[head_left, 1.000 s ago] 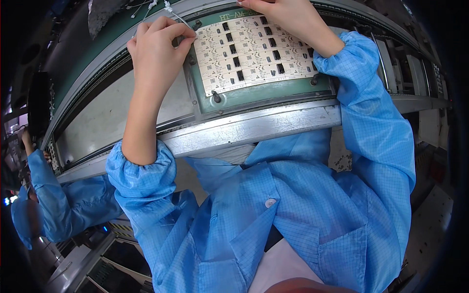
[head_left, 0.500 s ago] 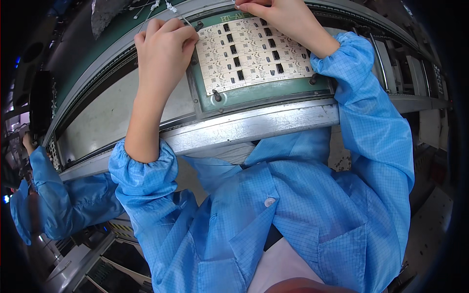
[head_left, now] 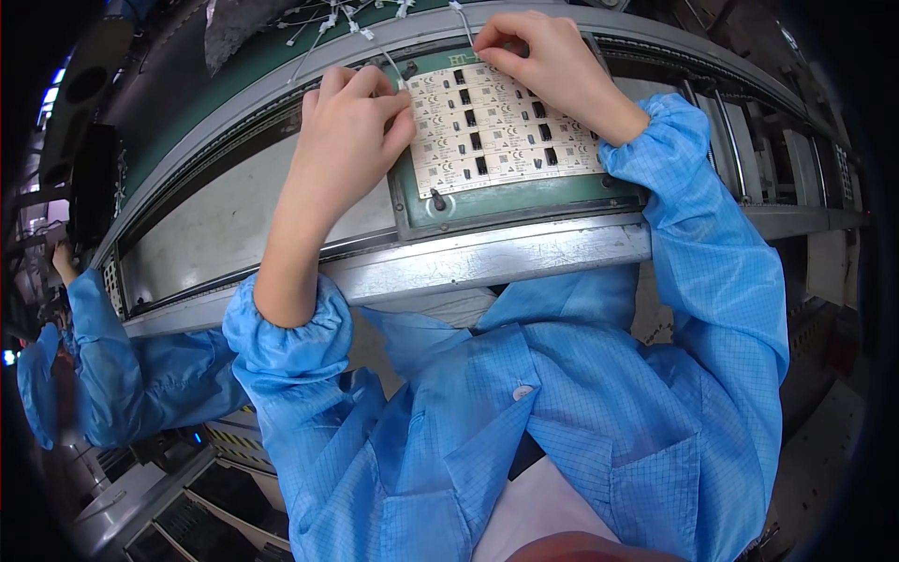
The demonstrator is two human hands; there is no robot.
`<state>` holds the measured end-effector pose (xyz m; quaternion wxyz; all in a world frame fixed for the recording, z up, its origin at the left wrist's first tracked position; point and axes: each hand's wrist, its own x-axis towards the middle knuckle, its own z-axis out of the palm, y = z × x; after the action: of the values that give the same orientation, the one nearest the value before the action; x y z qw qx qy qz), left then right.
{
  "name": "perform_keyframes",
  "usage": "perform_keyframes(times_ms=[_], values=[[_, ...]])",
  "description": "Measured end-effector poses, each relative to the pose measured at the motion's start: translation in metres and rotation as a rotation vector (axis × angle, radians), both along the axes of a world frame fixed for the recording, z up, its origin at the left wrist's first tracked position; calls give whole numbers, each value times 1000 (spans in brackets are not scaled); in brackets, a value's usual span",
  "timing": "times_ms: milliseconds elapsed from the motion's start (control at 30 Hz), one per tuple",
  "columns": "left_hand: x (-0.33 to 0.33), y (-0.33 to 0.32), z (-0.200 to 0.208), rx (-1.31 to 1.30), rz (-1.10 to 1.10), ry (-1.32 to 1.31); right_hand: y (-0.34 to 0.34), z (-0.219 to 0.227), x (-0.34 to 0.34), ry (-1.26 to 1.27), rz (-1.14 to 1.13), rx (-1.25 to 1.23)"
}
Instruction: Assembling and inspecting components on a circuit board at a manual workstation.
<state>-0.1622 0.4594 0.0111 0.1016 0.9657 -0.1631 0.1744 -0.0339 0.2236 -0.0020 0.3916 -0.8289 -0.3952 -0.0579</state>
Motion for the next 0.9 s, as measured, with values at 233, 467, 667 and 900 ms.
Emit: perform_keyframes(times_ms=[233,467,667,900], values=[[32,100,10,92,286,-92,7,2,-7,-309,-64,-249],[42,126,-5,-97,199,53,18,11,-16,-278,-11,-182],[38,126,1,-337,165,-84,28,14,-16,130,-76,-153],[30,72,15,-820,229,-243,16,8,-19,376,-126,-141]])
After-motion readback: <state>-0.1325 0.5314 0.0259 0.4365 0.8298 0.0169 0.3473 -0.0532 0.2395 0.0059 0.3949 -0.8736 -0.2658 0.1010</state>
